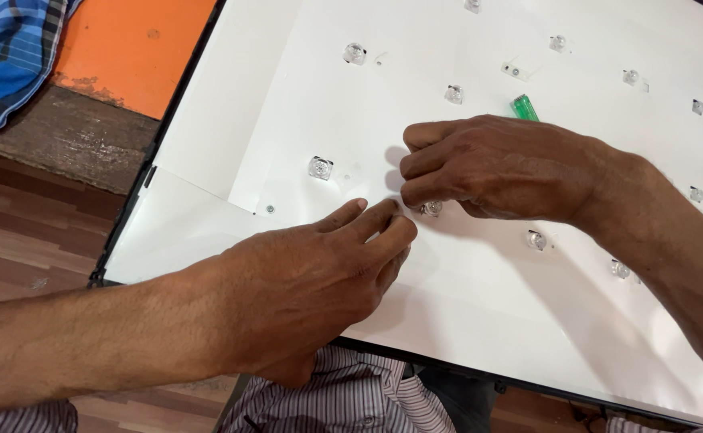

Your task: The person uses a green-handled screwdriver and a yellow-handled utility knife to scrape adhesive residue from a white panel with multiple clear plastic mounts. The person alternates between tools to remove residue from around the mounts.

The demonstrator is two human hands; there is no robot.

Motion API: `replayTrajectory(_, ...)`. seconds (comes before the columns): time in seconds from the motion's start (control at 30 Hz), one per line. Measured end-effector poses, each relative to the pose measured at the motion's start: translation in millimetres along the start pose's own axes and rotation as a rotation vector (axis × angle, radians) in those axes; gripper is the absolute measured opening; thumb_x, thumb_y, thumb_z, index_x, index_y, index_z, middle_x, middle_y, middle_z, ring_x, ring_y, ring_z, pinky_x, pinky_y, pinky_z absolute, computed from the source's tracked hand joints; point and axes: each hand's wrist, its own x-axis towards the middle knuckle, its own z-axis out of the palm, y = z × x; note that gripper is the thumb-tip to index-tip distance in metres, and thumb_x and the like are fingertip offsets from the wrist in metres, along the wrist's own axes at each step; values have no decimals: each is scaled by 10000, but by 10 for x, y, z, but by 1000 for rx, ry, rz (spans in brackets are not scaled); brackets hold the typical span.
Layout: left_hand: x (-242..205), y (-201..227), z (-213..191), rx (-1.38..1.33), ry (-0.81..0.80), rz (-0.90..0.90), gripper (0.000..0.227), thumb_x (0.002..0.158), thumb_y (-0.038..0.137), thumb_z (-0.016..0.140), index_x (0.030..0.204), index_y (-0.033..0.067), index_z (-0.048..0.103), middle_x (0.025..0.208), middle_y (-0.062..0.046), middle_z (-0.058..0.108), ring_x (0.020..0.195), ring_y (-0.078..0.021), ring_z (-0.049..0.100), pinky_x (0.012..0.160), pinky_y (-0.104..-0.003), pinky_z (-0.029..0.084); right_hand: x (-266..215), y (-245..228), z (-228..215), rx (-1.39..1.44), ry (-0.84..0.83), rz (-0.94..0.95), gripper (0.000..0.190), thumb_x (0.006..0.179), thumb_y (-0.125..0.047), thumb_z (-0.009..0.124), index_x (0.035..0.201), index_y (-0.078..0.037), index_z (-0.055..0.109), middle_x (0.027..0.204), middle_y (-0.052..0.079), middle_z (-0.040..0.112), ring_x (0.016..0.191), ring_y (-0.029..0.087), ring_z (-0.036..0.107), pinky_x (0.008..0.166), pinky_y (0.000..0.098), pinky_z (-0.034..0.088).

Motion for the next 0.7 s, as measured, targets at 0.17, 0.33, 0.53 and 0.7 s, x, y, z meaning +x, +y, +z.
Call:
replayTrajectory(0.17, 3, 9, -9, 34, -49, 7, 1161, 627, 587, 823, 1370, -197, 396, 1457, -359, 379, 1414, -468, 361, 1171, -518, 339, -9, -13, 13, 7, -24, 43, 230, 720, 104, 678, 845, -76, 752, 813, 8, 702, 800, 164, 567, 720, 260, 575)
replayTrajectory(0.33, 16, 6, -42, 7, -43, 11, 1131, 613, 554, 832, 1350, -199, 422, 1435, -349, 397, 1400, -478, 371, 1154, -512, 342, -19, 4, 14, 6, -16, 4, 191, 708, 88, 691, 814, -62, 742, 801, 9, 694, 779, 178, 554, 732, 269, 575)
replayTrajectory(0.53, -14, -10, -78, -2, -59, 24, 1068, 677, 578, 805, 1306, -215, 464, 1413, -351, 414, 1399, -474, 383, 1138, -475, 348, 0, 32, 19, 9, -6, -26, 180, 730, 100, 675, 790, -57, 737, 741, 5, 667, 769, 167, 538, 739, 258, 577)
replayTrajectory(0.7, -8, -17, -98, -73, -83, 18, 1005, 648, 464, 832, 1270, -228, 452, 1415, -348, 407, 1407, -487, 367, 1152, -472, 331, -4, 67, -12, 27, -52, 40, 183, 733, 96, 672, 815, -59, 724, 761, 12, 637, 763, 167, 527, 694, 254, 573)
